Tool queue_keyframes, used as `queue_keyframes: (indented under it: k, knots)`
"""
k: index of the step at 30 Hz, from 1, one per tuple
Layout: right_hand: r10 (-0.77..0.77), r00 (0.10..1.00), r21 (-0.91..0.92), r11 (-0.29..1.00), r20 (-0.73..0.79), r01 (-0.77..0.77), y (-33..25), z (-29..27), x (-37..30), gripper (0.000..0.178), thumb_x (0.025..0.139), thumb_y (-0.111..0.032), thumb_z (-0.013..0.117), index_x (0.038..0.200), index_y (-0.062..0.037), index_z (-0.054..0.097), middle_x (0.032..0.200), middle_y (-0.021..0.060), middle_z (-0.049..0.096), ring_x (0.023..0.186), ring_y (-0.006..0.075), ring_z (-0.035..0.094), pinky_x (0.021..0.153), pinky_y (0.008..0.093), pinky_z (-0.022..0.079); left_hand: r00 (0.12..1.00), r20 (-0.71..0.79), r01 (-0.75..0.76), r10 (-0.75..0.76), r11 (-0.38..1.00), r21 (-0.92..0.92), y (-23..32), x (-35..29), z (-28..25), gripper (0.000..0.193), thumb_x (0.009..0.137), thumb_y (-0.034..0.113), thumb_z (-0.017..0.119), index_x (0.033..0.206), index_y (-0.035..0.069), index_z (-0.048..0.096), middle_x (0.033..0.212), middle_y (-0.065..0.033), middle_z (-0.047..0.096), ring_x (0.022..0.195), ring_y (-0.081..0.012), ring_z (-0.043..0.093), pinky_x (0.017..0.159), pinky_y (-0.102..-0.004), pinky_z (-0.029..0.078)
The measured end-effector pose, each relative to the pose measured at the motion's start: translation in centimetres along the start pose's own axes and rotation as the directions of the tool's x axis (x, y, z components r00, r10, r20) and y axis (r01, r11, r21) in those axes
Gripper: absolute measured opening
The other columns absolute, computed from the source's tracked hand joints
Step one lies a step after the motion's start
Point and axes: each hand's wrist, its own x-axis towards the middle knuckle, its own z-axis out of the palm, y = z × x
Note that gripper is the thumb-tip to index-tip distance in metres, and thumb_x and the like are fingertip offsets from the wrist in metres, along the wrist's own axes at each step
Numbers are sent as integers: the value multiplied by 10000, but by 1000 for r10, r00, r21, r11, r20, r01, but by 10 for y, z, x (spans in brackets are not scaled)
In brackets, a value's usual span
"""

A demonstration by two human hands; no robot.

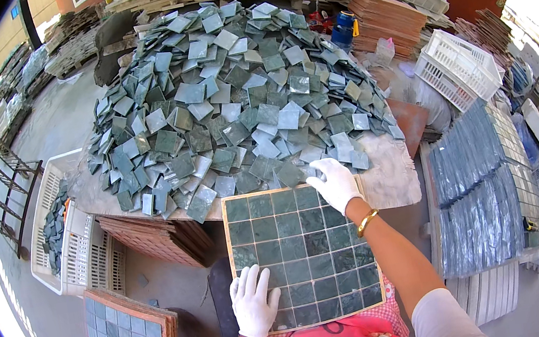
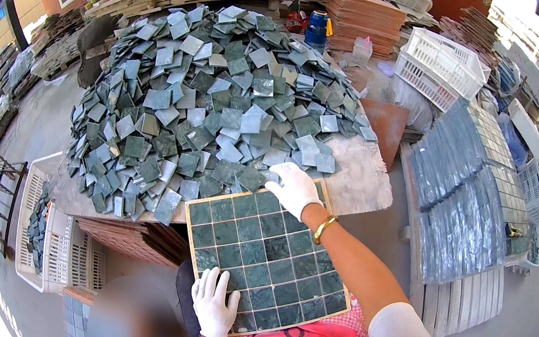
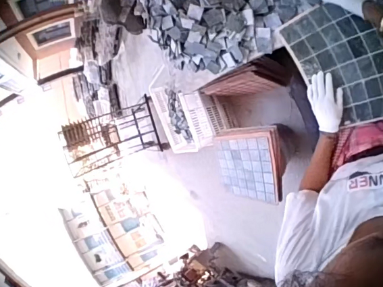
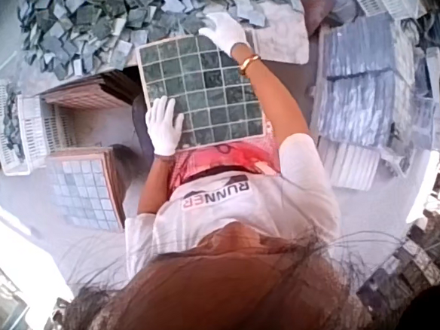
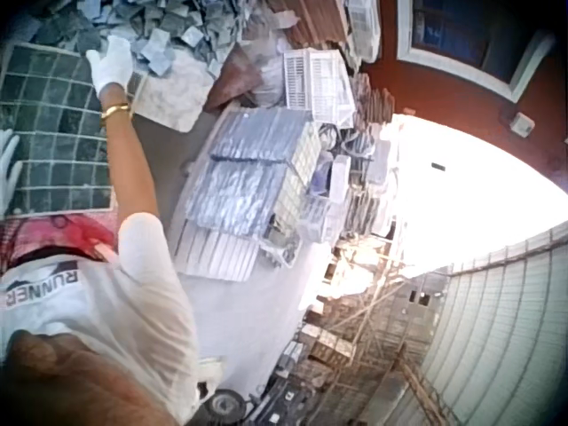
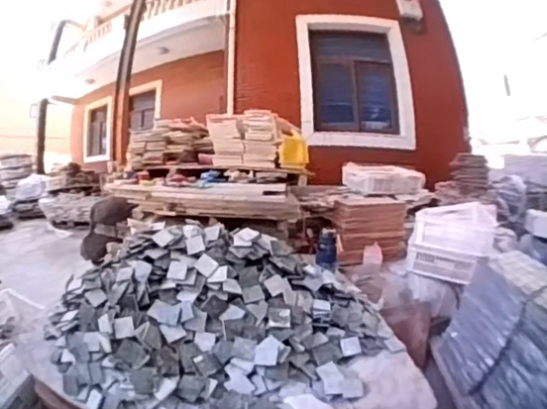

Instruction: The person places small square tiles into a grid frame, then flips the frame to reveal a completed tile sheet. They repeat this process with another frame, arranging tiles one by one into the grid.

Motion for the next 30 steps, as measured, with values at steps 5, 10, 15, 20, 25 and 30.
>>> queue_keyframes:
  k: [5,10,15,20,25,30]
  knots:
    - [41,980,-227,974,193,4,-34,28,22,620,755,-413,745,1177,-47,477,1119,200,577,1023,371,609,849,449,513,1000,8,-9,9,999,34,1,0,-1,434,744,176,698,1152,51,618,1243,-140,567,1209,-321,494,1027,-455,345]
    - [68,994,-27,997,-80,-71,-28,4,42,756,751,-287,748,1349,-29,364,1325,236,457,1091,418,564,923,445,485,1000,12,-7,6,999,36,1,-1,1,424,753,187,688,1148,48,624,1248,-143,568,1212,-326,493,1035,-460,339]
    - [-152,985,-162,973,82,164,-17,1,7,837,714,-382,783,1371,-58,377,1309,159,483,1269,336,427,1033,441,391,1000,28,-2,0,999,45,0,-2,1,430,757,198,691,1154,48,621,1255,-139,567,1222,-334,487,1042,-464,334]
    - [-135,986,-280,947,93,156,6,31,-21,883,711,-524,738,1385,-60,406,1380,143,457,1356,316,336,1121,445,253,1000,18,-23,22,999,38,3,0,2,430,748,175,696,1148,37,622,1257,-143,569,1222,-334,490,1040,-463,341]
    - [-172,956,96,984,239,153,32,14,-1,660,798,-424,690,1294,-34,497,1311,160,515,1262,317,446,1057,396,359,999,21,-26,25,998,54,-1,-5,2,431,759,204,691,1155,50,616,1253,-138,567,1216,-325,493,1035,-455,341]
    - [-319,947,-217,923,36,319,12,12,-32,586,892,-386,585,1347,-40,456,1394,179,448,1327,340,377,1100,447,300,999,11,-32,31,997,73,3,-2,4,426,759,194,687,1153,50,611,1235,-138,573,1211,-326,494,1032,-452,341]
